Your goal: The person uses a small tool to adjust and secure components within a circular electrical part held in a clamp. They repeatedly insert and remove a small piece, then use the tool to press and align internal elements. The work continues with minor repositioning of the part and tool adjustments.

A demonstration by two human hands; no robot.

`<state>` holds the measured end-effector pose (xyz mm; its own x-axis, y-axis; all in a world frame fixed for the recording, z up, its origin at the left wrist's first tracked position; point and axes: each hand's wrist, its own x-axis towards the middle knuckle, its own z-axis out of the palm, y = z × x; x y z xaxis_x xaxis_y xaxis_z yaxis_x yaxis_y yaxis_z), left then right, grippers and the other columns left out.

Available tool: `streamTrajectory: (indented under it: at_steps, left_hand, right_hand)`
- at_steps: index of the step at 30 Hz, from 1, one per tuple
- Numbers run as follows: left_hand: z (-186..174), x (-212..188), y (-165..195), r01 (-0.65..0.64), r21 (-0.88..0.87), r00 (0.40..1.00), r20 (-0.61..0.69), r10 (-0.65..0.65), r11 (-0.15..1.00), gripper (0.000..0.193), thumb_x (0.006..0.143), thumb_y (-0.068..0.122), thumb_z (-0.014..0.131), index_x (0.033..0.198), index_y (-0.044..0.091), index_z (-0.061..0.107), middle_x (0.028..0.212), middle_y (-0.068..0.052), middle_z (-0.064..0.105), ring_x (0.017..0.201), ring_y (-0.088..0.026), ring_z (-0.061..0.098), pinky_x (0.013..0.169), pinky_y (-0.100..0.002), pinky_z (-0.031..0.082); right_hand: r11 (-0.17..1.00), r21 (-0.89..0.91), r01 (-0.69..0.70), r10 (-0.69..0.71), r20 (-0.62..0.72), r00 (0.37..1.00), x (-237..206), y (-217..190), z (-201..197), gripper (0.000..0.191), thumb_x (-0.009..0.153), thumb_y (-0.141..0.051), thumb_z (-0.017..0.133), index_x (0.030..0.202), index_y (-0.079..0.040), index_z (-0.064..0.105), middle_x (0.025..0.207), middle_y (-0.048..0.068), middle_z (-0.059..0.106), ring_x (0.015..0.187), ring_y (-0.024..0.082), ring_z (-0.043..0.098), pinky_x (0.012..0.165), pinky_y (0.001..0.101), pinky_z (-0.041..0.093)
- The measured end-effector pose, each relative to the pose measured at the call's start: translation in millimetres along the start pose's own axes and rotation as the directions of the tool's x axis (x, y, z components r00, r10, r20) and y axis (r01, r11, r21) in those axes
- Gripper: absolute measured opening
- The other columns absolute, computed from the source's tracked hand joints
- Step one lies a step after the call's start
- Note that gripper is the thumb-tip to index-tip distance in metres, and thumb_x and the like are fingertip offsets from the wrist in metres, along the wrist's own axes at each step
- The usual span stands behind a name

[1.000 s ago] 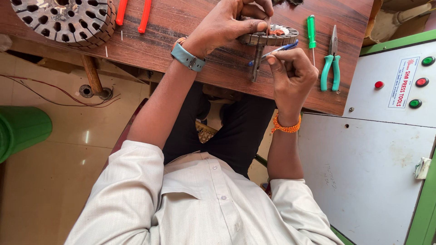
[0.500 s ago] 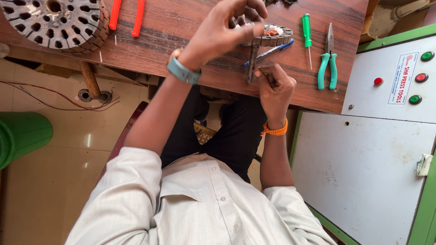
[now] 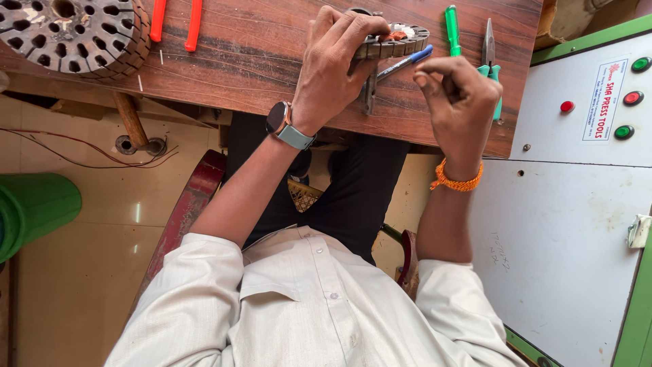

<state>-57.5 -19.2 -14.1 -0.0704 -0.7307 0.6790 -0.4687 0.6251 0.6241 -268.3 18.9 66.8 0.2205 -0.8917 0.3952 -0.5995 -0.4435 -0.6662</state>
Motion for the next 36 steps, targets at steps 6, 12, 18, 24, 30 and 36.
streamTrajectory:
  at_steps: [6,12,18,24,30,36]
  left_hand:
    - [0,2,-4,0.014,-0.052,1.0,0.01,-0.013,0.999,0.051,0.083,0.007,0.088,0.125,0.019,0.062,0.116,0.004,0.069,0.104,-0.021,0.057,0.098,-0.038,0.048]
    - [-4,3,0,0.025,-0.073,1.0,0.018,-0.024,0.997,0.051,0.085,0.006,0.088,0.127,0.018,0.063,0.118,0.003,0.069,0.107,-0.022,0.057,0.099,-0.037,0.048]
    - [-16,16,6,0.131,-0.231,0.988,0.113,-0.107,0.964,0.045,0.088,0.02,0.085,0.125,0.013,0.06,0.118,0.0,0.072,0.105,-0.021,0.06,0.099,-0.037,0.048]
    - [-11,48,-20,0.518,-0.631,0.852,0.442,-0.282,0.577,0.034,0.096,0.024,0.071,0.121,0.007,0.056,0.106,-0.001,0.077,0.099,-0.01,0.074,0.087,-0.026,0.06]
    - [-7,39,-45,0.403,-0.655,0.89,0.443,-0.107,0.639,0.018,0.107,0.019,0.071,0.114,0.002,0.071,0.105,-0.007,0.075,0.094,-0.012,0.07,0.085,-0.029,0.06]
    - [1,35,-63,0.38,-0.676,0.896,0.437,-0.071,0.631,0.031,0.104,0.022,0.077,0.125,0.003,0.063,0.111,-0.006,0.074,0.101,-0.013,0.073,0.091,-0.029,0.063]
  right_hand:
    - [0.992,-0.046,0.12,-0.118,0.046,0.992,37,-3,2,0.011,0.108,0.002,0.08,0.102,0.0,0.071,0.072,0.001,0.052,0.063,0.006,0.041,0.054,0.0251,0.028]
    - [0.946,-0.087,0.312,-0.304,0.093,0.948,74,26,6,0.007,0.098,0.01,0.075,0.099,0.005,0.07,0.07,0.002,0.056,0.058,0.005,0.043,0.05,0.0256,0.028]
    - [0.963,-0.206,0.176,-0.13,0.218,0.967,103,52,12,0.031,0.106,-0.012,0.081,0.084,0.001,0.064,0.067,0.004,0.05,0.058,0.012,0.04,0.057,0.0317,0.031]
    - [0.932,-0.17,0.32,-0.283,0.209,0.936,101,33,20,0.011,0.105,-0.003,0.085,0.099,0.0,0.076,0.072,0.004,0.058,0.06,0.009,0.046,0.056,0.029,0.032]
    - [0.96,-0.135,0.245,-0.227,0.139,0.964,78,-5,10,0.006,0.102,0.002,0.084,0.102,0.0,0.078,0.073,0.005,0.056,0.056,0.007,0.043,0.053,0.0269,0.029]
    - [0.99,-0.06,0.13,-0.126,0.07,0.99,39,-22,24,0.009,0.102,-0.001,0.085,0.1,-0.003,0.076,0.079,-0.001,0.068,0.058,0.002,0.044,0.052,0.0239,0.028]
